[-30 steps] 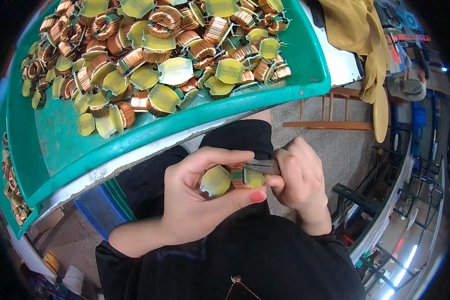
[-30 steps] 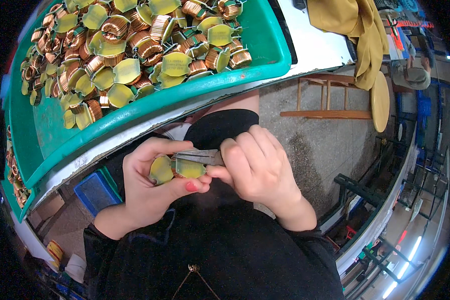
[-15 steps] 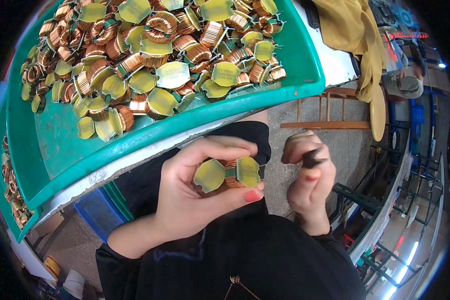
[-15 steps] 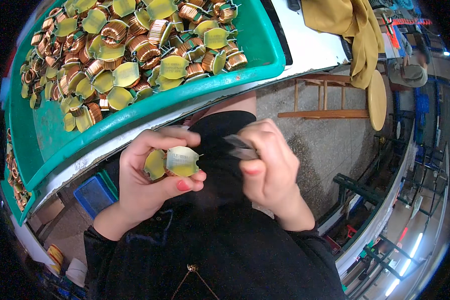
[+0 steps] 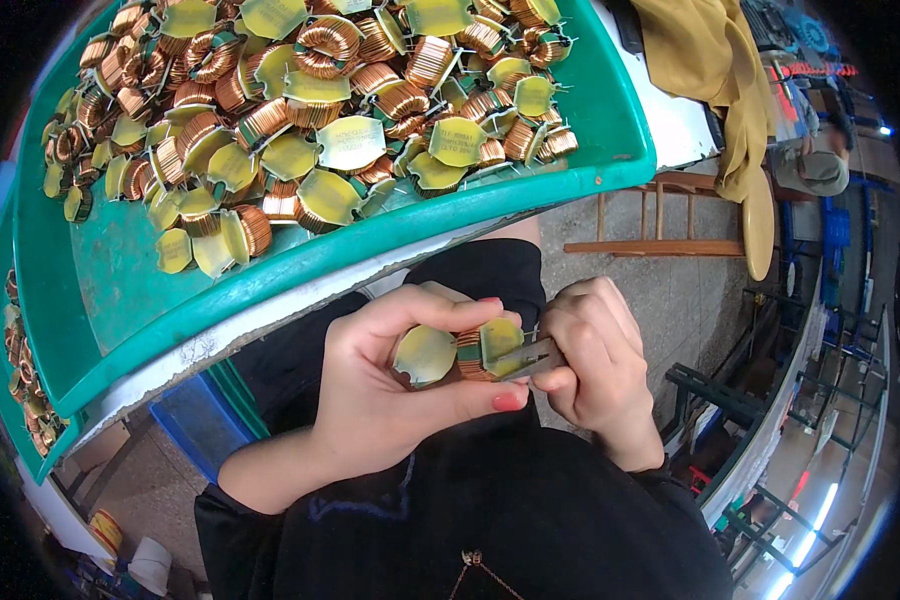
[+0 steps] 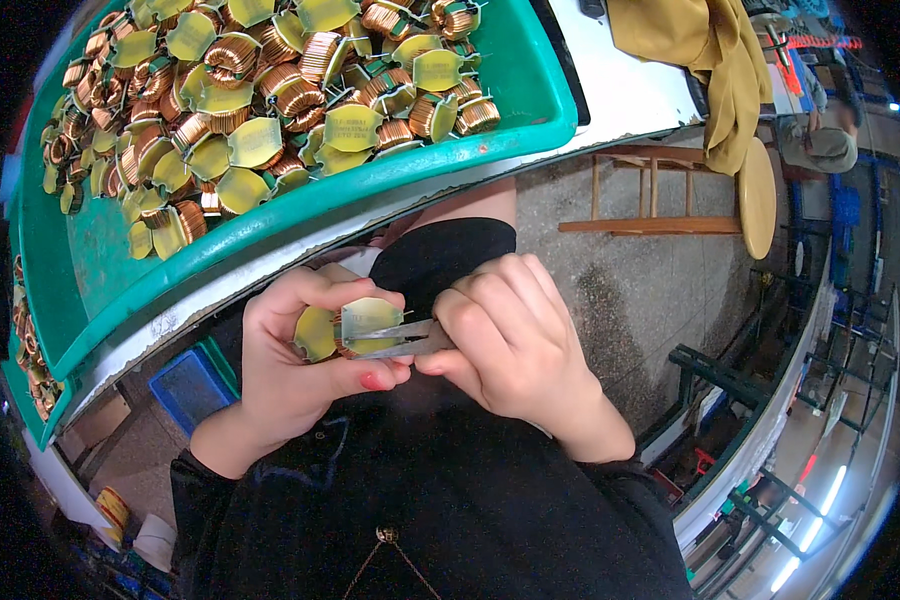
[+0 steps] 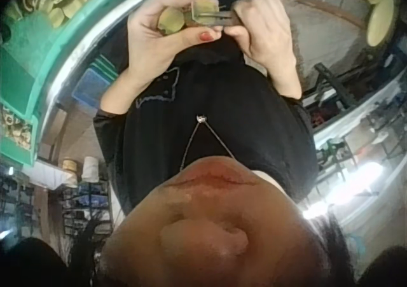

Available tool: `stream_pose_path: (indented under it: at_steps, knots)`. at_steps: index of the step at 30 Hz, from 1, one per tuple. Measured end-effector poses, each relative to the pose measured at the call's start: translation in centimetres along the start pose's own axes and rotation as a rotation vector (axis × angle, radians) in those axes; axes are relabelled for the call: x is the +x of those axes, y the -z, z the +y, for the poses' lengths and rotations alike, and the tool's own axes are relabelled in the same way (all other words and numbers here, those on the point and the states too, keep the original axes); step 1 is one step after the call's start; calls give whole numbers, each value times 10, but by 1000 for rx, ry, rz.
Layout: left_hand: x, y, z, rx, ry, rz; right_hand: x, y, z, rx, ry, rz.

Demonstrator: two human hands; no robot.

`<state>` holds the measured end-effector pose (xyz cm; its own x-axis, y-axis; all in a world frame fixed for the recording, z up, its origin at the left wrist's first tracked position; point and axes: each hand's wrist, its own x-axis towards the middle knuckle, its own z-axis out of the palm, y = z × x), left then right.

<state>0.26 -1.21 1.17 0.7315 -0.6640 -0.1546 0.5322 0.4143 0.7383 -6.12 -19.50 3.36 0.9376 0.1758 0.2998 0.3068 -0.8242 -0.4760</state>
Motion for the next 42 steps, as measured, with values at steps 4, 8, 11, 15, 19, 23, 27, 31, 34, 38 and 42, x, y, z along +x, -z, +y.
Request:
stream_pose_path:
  at_steps: [4,8,11,15,19,23,27,31,34,38,42]
  knots:
    - [-1,1,0,41,-40,-4,4,2,0,-21,35,-13]
    - [0,3,-1,86,-90,-28,7,4,0,-51,78,1]
    - [1,4,-1,130,-125,-42,7,8,-3,-94,58,-59]
    - [2,5,-2,189,-189,-60,6,8,-2,-107,51,-88]
    - [3,5,-2,241,-257,-76,2,8,-4,-108,47,-102]
    - [3,3,0,264,-306,-100,-2,10,-6,-126,28,-110]
    - [3,1,5,211,-247,-117,0,11,-3,23,28,0]
    - [-3,4,9,-135,-21,-89,1,18,-5,344,-124,62]
    - [-4,4,15,-313,135,-110,4,20,-5,400,-190,19]
    - [-1,6,20,-488,385,-192,8,20,-5,254,-228,-158]
    - [-1,8,18,-373,339,-262,11,19,-7,232,-216,-227]
